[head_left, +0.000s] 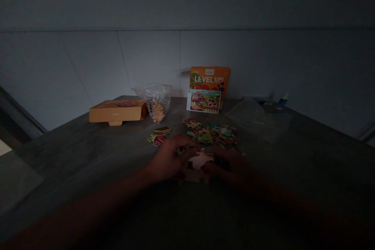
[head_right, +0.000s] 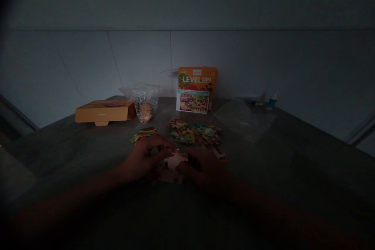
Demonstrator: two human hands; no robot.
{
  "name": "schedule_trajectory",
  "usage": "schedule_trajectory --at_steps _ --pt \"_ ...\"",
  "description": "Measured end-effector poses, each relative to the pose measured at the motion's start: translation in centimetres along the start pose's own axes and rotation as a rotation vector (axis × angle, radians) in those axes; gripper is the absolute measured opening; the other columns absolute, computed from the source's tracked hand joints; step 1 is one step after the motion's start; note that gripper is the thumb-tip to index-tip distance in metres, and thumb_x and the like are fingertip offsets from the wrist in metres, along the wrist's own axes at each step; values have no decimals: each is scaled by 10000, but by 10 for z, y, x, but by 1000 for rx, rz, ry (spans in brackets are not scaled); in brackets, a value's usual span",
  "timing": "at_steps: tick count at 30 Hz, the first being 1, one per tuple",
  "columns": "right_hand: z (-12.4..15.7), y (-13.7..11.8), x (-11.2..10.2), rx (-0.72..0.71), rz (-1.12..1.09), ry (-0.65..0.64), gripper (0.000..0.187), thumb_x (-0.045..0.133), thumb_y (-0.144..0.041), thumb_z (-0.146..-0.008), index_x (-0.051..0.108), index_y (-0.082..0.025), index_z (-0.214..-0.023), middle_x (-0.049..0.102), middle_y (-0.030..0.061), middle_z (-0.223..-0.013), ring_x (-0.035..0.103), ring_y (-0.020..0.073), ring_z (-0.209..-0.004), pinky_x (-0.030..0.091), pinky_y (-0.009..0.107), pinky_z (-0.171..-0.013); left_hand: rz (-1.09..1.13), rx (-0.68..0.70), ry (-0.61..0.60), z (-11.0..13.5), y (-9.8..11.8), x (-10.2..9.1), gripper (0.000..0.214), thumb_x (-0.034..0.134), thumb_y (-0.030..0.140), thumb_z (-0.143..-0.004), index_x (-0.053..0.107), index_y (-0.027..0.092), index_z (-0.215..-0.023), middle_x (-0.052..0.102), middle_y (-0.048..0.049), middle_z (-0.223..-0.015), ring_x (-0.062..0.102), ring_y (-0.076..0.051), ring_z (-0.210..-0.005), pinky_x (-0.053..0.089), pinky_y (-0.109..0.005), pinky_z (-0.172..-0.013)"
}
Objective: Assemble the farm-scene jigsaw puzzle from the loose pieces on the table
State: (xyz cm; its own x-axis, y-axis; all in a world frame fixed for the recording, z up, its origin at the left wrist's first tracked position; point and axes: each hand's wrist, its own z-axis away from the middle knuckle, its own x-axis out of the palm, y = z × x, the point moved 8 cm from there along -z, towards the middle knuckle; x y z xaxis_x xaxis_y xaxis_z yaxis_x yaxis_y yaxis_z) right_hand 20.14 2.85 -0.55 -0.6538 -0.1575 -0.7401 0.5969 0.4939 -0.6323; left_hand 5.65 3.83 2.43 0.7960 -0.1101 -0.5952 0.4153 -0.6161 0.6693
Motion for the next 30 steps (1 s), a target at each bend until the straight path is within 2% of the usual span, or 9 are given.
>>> schedule_trajectory --at_steps 6,14,21,27,30 --pt "0 1 0 -27 -11 20 259 562 -406 -875 676 -186 -951 675 27 -804 584 160 -673 376 261 -574 8 -3 -22 -1 0 1 122 607 252 -866 721 213 -889 719 -14 -868 636 -171 -843 484 -310 -813" --pt "0 0 0 -38 -19 5 268 556 -394 -877 676 -176 -976 673 27 -799 576 153 -656 375 258 -568 17 4 -25 -1 -1 0 111 620 223 -856 723 199 -890 716 -13 -865 635 -158 -839 474 -282 -799" --pt "-1 1 2 -38 -40 -15 286 547 -420 -885 671 -165 -919 664 34 -782 573 157 -654 383 265 -564 12 -24 -63 -1 -3 3 147 593 247 -879 718 191 -931 715 -23 -900 630 -161 -858 470 -281 -804" --pt "0 0 1 -17 -19 -6 258 569 -410 -878 668 -175 -916 672 35 -782 600 170 -674 422 277 -583 33 -86 -213 3 -10 18 236 601 201 -840 660 188 -1068 683 -40 -1034 633 -178 -923 489 -286 -800" --pt "0 0 -2 -31 -85 17 275 522 -398 -914 651 -190 -1039 701 43 -855 640 180 -737 475 295 -644 43 -122 -284 6 -10 23 293 550 177 -862 605 180 -1150 667 -49 -1060 633 -173 -885 495 -273 -743"
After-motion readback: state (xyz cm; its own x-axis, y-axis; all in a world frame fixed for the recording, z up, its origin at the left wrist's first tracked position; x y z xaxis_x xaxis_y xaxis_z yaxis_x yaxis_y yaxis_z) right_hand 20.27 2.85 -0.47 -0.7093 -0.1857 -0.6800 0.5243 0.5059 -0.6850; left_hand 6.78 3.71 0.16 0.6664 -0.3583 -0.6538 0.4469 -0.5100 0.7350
